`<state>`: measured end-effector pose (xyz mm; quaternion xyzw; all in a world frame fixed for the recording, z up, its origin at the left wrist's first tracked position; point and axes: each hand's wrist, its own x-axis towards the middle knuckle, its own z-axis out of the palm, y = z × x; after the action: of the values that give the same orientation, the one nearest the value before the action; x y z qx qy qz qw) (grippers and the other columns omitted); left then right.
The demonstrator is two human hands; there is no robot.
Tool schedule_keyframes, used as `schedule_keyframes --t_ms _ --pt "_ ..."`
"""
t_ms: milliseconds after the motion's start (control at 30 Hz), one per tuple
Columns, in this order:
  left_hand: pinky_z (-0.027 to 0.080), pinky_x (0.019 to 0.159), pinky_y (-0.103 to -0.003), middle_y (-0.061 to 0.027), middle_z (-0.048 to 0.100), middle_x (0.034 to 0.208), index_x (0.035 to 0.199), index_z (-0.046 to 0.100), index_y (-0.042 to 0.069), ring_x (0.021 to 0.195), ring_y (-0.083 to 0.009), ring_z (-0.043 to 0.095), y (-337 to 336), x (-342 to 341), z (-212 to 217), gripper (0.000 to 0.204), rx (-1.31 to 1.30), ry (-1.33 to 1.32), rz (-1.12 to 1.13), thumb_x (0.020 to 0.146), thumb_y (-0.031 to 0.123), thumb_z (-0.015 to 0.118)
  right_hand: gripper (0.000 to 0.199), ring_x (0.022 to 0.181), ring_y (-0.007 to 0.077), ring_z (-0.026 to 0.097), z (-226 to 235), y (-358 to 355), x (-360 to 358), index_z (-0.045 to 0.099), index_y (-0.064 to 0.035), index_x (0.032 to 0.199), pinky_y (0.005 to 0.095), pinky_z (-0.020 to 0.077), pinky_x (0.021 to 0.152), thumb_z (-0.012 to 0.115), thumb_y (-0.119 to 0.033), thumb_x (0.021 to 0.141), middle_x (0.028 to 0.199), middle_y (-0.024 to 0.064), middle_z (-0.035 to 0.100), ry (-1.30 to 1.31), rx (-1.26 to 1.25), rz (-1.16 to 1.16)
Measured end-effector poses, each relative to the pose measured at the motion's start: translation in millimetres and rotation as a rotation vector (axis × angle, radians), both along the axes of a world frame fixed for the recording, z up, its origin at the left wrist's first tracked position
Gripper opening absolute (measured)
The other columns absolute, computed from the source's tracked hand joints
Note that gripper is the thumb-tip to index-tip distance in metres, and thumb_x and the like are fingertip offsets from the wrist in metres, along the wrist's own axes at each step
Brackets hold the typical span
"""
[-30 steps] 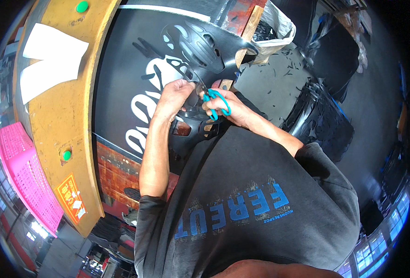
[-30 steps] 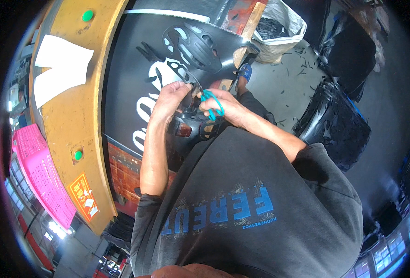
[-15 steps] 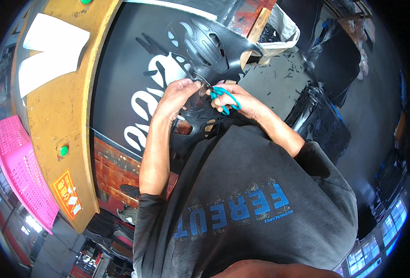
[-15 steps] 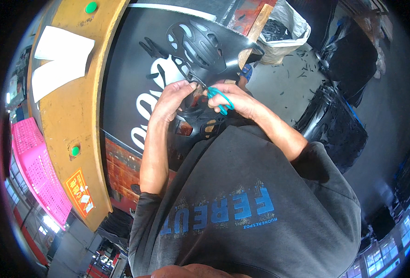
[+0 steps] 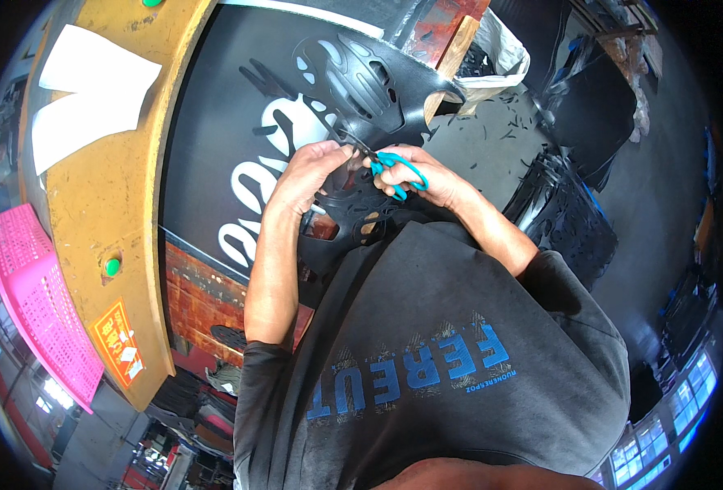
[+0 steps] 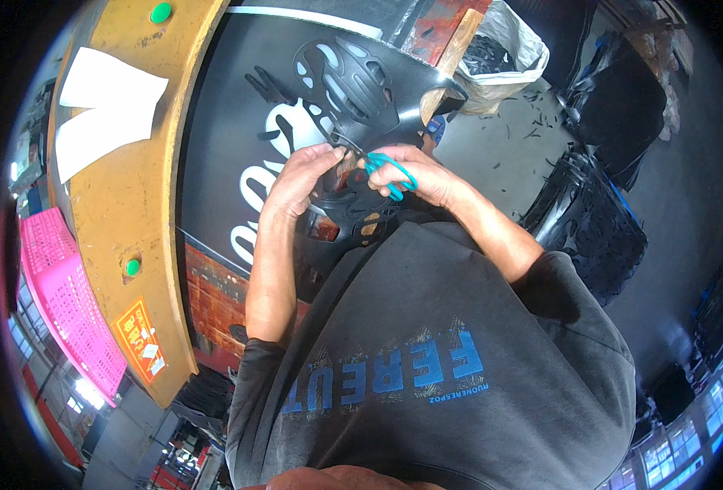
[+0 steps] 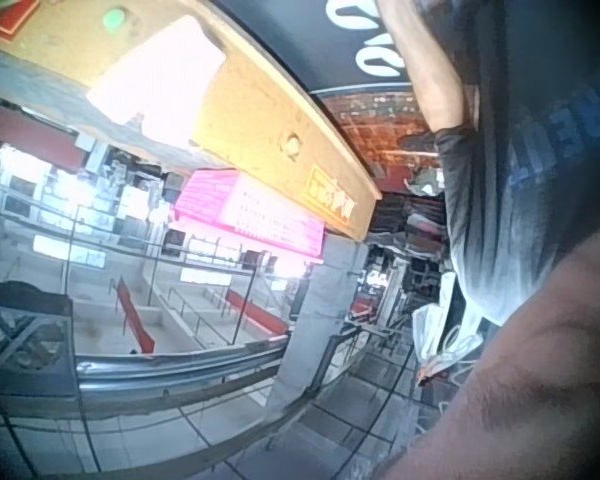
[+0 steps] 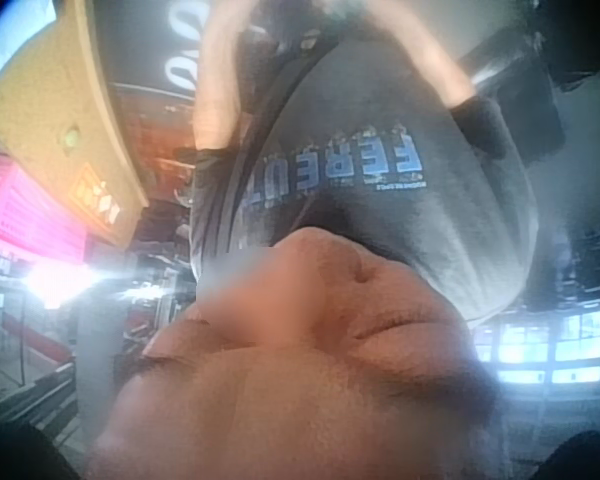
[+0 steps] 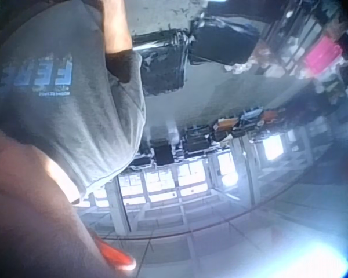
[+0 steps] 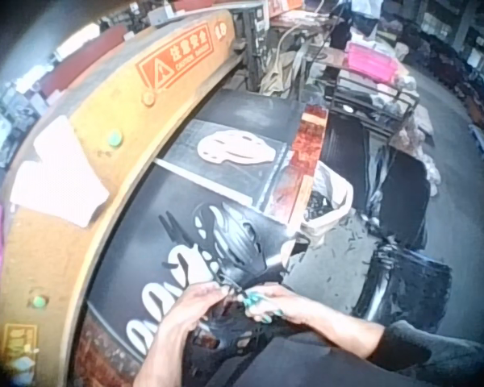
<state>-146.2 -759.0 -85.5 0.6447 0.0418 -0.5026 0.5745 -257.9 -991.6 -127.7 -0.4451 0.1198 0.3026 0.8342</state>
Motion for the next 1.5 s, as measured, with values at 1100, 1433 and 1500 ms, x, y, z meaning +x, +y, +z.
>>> schedule_keyframes --t_ms 1100,1433,1500 --pt "0.043 0.059 -0.024 0.0006 0.067 0.081 0.098 0.073 0.005 0.07 -0.0067 0.058 -11 -1 -8 0.025 0.064 -0.055 0.146 0.106 0.028 0.066 0.051 0.085 0.0086 0.06 7 10 -1 0.067 -0.0038 0.138 0.0259 0.0479 0.075 0.076 -0.023 0.092 0.095 -0.0007 0.067 -0.049 -0.128 -0.005" --pt "0.041 0.068 -0.025 0.0021 0.066 0.084 0.091 0.072 0.008 0.076 -0.0078 0.052 -5 1 -19 0.022 0.07 -0.072 0.111 0.102 0.027 0.072 0.051 0.088 0.0095 0.063 15 21 -10 0.068 -0.002 0.138 0.0245 0.0493 0.08 0.076 -0.025 0.093 0.103 0.0001 0.07 0.03 -0.107 -0.091" --pt "0.042 0.066 -0.026 0.0028 0.065 0.084 0.091 0.072 0.008 0.075 -0.008 0.051 -6 0 -17 0.022 0.095 -0.087 0.102 0.101 0.028 0.072 0.051 0.088 0.0097 0.064 15 24 -12 0.068 -0.0026 0.138 0.0243 0.0491 0.079 0.076 -0.026 0.093 0.103 0.0002 0.07 0.028 -0.11 -0.105"
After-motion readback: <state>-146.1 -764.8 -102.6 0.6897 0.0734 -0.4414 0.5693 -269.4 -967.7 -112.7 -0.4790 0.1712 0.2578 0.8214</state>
